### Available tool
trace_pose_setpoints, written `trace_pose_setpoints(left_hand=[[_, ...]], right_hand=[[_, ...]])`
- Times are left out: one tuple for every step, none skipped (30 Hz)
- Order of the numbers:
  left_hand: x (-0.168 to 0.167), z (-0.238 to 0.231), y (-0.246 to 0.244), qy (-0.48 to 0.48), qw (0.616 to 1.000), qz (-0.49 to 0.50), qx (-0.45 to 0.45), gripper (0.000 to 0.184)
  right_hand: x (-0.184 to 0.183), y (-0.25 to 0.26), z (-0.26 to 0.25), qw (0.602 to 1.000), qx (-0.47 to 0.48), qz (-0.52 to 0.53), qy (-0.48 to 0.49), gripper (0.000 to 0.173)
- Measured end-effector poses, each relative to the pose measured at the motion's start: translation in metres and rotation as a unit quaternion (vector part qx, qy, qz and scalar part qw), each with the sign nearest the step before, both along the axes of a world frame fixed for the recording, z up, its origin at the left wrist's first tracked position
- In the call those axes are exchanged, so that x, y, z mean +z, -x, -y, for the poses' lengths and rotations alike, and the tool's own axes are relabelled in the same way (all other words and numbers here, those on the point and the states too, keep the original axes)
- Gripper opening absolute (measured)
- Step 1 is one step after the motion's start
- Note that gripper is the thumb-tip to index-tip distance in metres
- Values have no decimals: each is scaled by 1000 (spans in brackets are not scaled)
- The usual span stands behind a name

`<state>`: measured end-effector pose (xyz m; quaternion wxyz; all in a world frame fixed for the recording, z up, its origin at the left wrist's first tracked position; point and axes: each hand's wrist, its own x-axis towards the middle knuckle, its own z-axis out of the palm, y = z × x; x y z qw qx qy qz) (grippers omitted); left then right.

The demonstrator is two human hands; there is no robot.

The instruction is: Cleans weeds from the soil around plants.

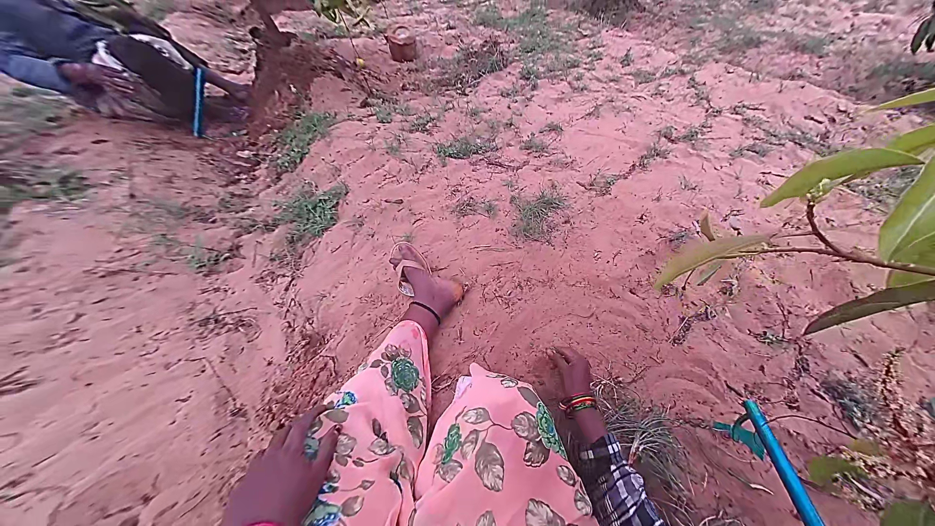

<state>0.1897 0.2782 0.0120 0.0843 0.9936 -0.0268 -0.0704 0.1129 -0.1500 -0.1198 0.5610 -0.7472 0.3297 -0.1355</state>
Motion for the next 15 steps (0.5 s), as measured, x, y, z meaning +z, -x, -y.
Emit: trace_pose_setpoints(left_hand=[[-1, 0, 0, -3, 1000, 1, -2, 48], [0, 0, 0, -8, 1000, 1, -5, 47], [1, 0, -1, -10, 1000, -1, -8, 47], [2, 1, -2, -13, 1000, -4, -8, 48], [2, 2, -3, -14, 1000, -6, -7, 48], [2, 3, -3, -15, 1000, -6, -4, 48], [2, 3, -3, -18, 1000, -4, 0, 48], [1, 3, -2, -21, 1000, -1, 5, 48], [1, 4, -2, -24, 1000, 2, 11, 47], [2, 5, 0, -25, 1000, 6, 13, 47], [3, 7, 1, -26, 1000, 6, 14, 47], [3, 8, 1, -27, 1000, 8, 13, 46], [4, 10, 1, -25, 1000, 7, 14, 46], [5, 10, 1, -24, 1000, 4, 17, 45], [6, 10, 1, -24, 999, -1, 21, 45]], right_hand=[[4, -2, 3, 1000, -2, 11, 5, 20], [7, -6, 6, 1000, 19, -7, 18, 21], [10, -13, 8, 996, 58, -51, 37, 24], [13, -21, 9, 987, 104, -105, 59, 28], [12, -30, 8, 975, 140, -149, 84, 31], [11, -38, 6, 961, 163, -190, 113, 33], [10, -45, 2, 948, 178, -225, 141, 33], [11, -49, -3, 937, 188, -246, 162, 34], [11, -52, -6, 932, 192, -254, 174, 35], [9, -53, -9, 932, 191, -251, 179, 34], [7, -51, -10, 936, 184, -243, 178, 34], [5, -48, -11, 942, 173, -229, 174, 33], [2, -46, -10, 950, 162, -208, 170, 33], [1, -43, -9, 958, 151, -186, 160, 32], [0, -40, -8, 968, 135, -157, 143, 31]])
